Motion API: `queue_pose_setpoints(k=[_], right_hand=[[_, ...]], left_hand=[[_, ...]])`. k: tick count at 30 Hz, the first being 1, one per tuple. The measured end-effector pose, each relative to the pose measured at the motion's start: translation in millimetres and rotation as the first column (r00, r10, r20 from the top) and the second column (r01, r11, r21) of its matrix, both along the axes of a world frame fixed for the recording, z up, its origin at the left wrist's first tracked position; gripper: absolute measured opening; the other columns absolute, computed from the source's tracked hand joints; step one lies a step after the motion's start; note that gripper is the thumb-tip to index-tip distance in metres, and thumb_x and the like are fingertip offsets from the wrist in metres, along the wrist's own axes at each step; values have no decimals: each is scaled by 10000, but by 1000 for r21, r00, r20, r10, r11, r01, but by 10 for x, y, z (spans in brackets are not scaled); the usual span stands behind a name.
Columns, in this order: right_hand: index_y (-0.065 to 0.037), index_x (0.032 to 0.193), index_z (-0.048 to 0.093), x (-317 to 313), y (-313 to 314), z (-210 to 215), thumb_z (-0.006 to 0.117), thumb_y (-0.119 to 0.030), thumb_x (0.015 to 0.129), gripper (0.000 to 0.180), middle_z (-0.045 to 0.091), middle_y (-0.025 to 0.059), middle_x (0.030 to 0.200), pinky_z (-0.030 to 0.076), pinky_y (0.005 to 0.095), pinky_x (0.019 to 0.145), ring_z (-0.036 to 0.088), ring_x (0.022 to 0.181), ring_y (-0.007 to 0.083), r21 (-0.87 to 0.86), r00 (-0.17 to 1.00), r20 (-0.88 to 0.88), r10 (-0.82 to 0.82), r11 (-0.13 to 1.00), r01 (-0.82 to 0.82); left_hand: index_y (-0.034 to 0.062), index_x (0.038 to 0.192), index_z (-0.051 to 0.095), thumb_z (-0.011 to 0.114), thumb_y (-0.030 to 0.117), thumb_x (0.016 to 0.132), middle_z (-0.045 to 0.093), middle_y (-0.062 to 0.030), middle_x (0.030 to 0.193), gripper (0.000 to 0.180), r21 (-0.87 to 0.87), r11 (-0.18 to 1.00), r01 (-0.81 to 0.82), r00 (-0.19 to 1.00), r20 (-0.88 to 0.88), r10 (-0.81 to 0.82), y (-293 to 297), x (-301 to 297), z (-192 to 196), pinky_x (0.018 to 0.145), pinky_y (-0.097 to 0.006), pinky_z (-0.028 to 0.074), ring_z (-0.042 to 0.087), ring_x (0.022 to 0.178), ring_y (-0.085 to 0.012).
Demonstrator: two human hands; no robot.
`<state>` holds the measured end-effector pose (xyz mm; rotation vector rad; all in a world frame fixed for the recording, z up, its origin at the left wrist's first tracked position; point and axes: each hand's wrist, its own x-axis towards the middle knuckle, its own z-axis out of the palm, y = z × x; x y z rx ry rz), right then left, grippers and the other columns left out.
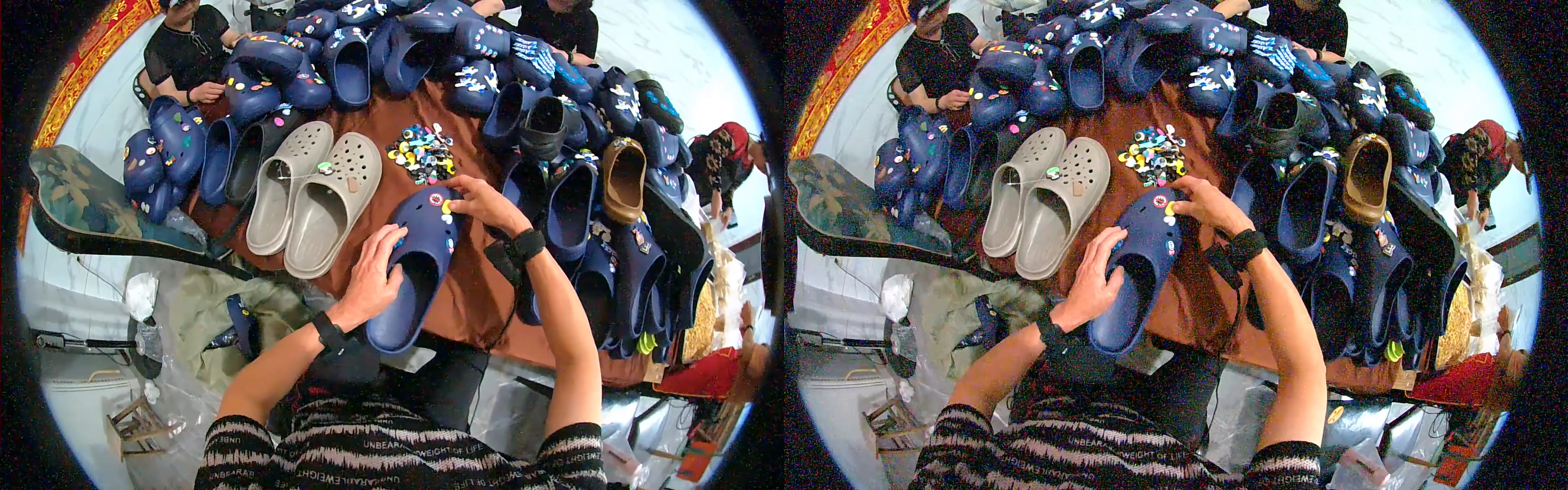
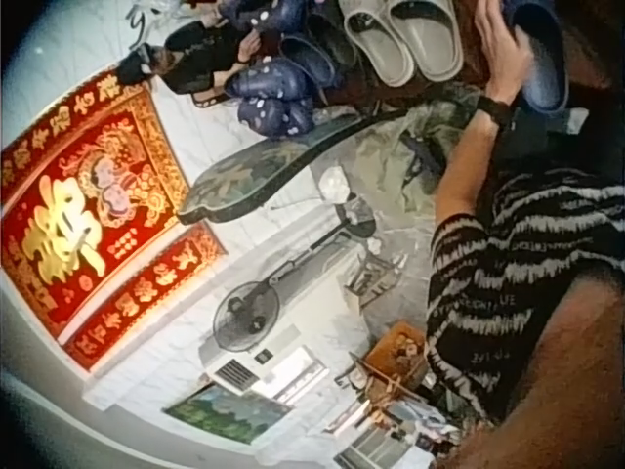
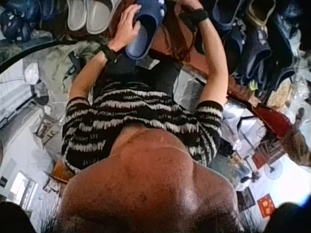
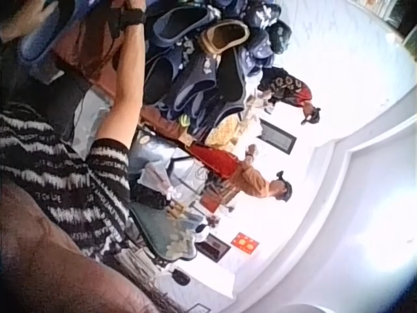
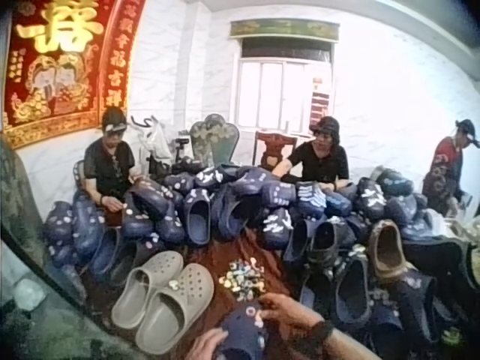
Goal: Attaching decorative charms to rubber clogs.
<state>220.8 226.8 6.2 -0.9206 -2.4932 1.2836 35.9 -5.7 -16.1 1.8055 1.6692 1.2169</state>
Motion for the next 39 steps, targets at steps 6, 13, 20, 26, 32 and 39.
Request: queue_pose_setpoints(k=[6, 13, 20, 26, 32, 39], right_hand=[[-5, 1238, 617, 41, -2, -71, 746, -200, 841, 461, 685, 129, 1013, 505, 348, 802, 629, 887, 205, 10, 994, -102, -47, 999, 48], [7, 1232, 587, 84, 6, -60, 711, -197, 906, 404, 642, 35, 1084, 460, 279, 918, 572, 1012, 116, -125, 994, -83, -73, 990, 62], [-38, 1075, 644, -68, -102, -55, 681, -306, 933, 305, 629, -22, 947, 441, 224, 800, 547, 871, 64, -382, 918, -57, -392, 858, 343], [-33, 1141, 639, -133, -183, -322, 651, -345, 940, 371, 651, 27, 1045, 463, 277, 840, 579, 944, 125, -448, 854, -235, -463, 832, 328], [-27, 1185, 634, -137, -208, -374, 644, -336, 945, 391, 664, 34, 1062, 471, 272, 850, 593, 961, 120, -456, 810, -262, -525, 807, 375], [3, 1184, 630, -86, -240, -467, 577, -283, 982, 354, 690, 70, 1054, 530, 316, 822, 648, 902, 170, -760, 679, -312, -664, 604, 242]], left_hand=[[40, 1385, 424, 561, -33, 802, 408, -209, 1438, 604, 8, 1000, 3, 1000, 7, -3, -7, 6, 18, 1147, -448, 304, 376, 1363, -387], [41, 1381, 434, 575, -46, 790, 437, -192, 1419, 614, 30, 999, -13, 1000, -18, 13, 11, 5, -55, 1153, -424, 308, 397, 1357, -365], [54, 1376, 451, 572, -33, 796, 440, -186, 1404, 598, 29, 999, -22, 1000, 21, 22, 15, 0, -57, 1127, -444, 326, 401, 1338, -370], [38, 1394, 422, 554, -42, 796, 414, -183, 1433, 618, 8, 1000, 16, 999, 35, -16, 58, 7, -78, 1171, -425, 277, 369, 1380, -355], [49, 1381, 438, 568, -32, 797, 430, -199, 1408, 604, 62, 998, 2, 999, 40, -4, 23, 25, -45, 1127, -448, 321, 390, 1342, -380], [47, 1409, 403, 585, -28, 786, 396, -194, 1444, 654, 28, 1000, 12, 999, 35, -13, -19, -36, -125, 1171, -427, 273, 357, 1387, -359]])
